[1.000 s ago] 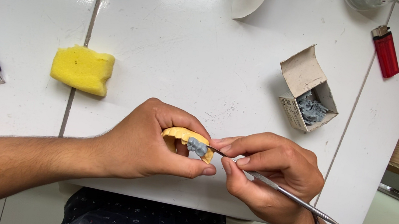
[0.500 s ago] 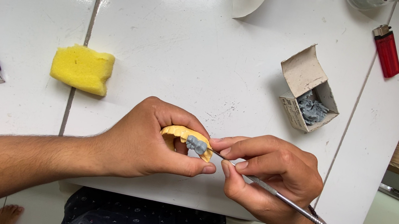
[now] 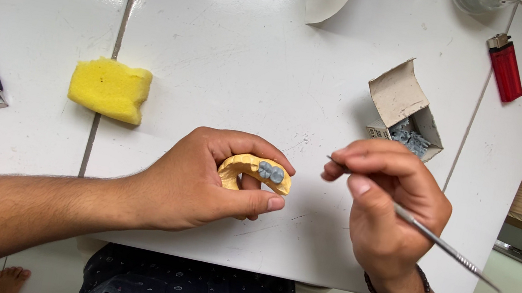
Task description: The person holds a yellow dental model with gray artificial teeth in one hand and uses a metal wax carver to sculpt and smooth the material around the teeth, rotating the model to reach different surfaces and occasionally pausing to view the work before continuing to carve.
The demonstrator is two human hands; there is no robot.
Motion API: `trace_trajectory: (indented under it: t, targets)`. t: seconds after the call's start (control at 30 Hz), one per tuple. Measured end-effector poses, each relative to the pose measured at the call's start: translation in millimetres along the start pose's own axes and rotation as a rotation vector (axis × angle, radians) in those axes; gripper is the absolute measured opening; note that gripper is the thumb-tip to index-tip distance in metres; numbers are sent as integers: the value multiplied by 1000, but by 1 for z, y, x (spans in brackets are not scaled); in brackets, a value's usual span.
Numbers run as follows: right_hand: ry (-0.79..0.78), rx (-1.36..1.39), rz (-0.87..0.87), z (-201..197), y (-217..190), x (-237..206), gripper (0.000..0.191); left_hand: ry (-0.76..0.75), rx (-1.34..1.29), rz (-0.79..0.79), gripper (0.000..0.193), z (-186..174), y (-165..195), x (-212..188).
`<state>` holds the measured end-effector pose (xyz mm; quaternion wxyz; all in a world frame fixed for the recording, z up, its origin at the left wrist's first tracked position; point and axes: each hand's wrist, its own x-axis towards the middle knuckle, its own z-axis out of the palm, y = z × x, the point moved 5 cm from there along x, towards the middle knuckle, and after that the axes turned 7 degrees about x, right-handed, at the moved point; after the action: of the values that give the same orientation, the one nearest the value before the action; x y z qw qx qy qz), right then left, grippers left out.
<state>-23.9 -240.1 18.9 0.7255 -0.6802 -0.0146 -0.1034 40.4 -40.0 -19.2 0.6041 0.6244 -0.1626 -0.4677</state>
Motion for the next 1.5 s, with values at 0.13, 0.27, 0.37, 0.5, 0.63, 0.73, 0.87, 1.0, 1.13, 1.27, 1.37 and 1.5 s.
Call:
trace_trajectory:
  t: [0.13, 0.27, 0.37, 0.5, 0.63, 0.73, 0.87, 1.0, 1.13, 1.27, 1.37, 1.5]
  targets:
    - [-36, 19, 39, -1, 2, 4, 30, 15, 35, 50, 40, -2, 2, -1]
    - [-46, 115, 96, -2, 1, 2, 39, 17, -26, 8, 43, -4, -2, 0]
    - [-99, 233, 45, -3, 4, 1, 61, -8, -154, -23, 45, -5, -7, 6]
    - [-102, 110, 23, -8, 13, -1, 74, -102, -366, 22, 52, -8, -11, 14]
    - [-175, -317, -134, -2, 11, 1, 47, -144, -405, 84, 53, -10, -14, 19]
    - [-163, -421, -223, 8, 14, 4, 24, -163, -379, 129, 50, -8, -14, 25]
    - [-42, -486, -214, 10, 20, 6, 23, -141, -273, 209, 49, -7, -13, 36]
    - [-72, -399, -229, 12, 27, 6, 30, -50, -128, 291, 51, -10, -12, 42]
    - [9, -358, -156, 3, 33, 2, 24, -40, -52, 337, 51, -10, -8, 43]
    - [105, -174, -31, -8, 39, 2, 20, -60, 14, 423, 60, -5, -1, 35]
    - [109, -142, -48, -10, 39, 4, 19, -80, 3, 425, 74, 0, 2, 31]
    - [108, -115, 1, -10, 43, 2, 19, -103, 11, 400, 80, 3, -1, 29]
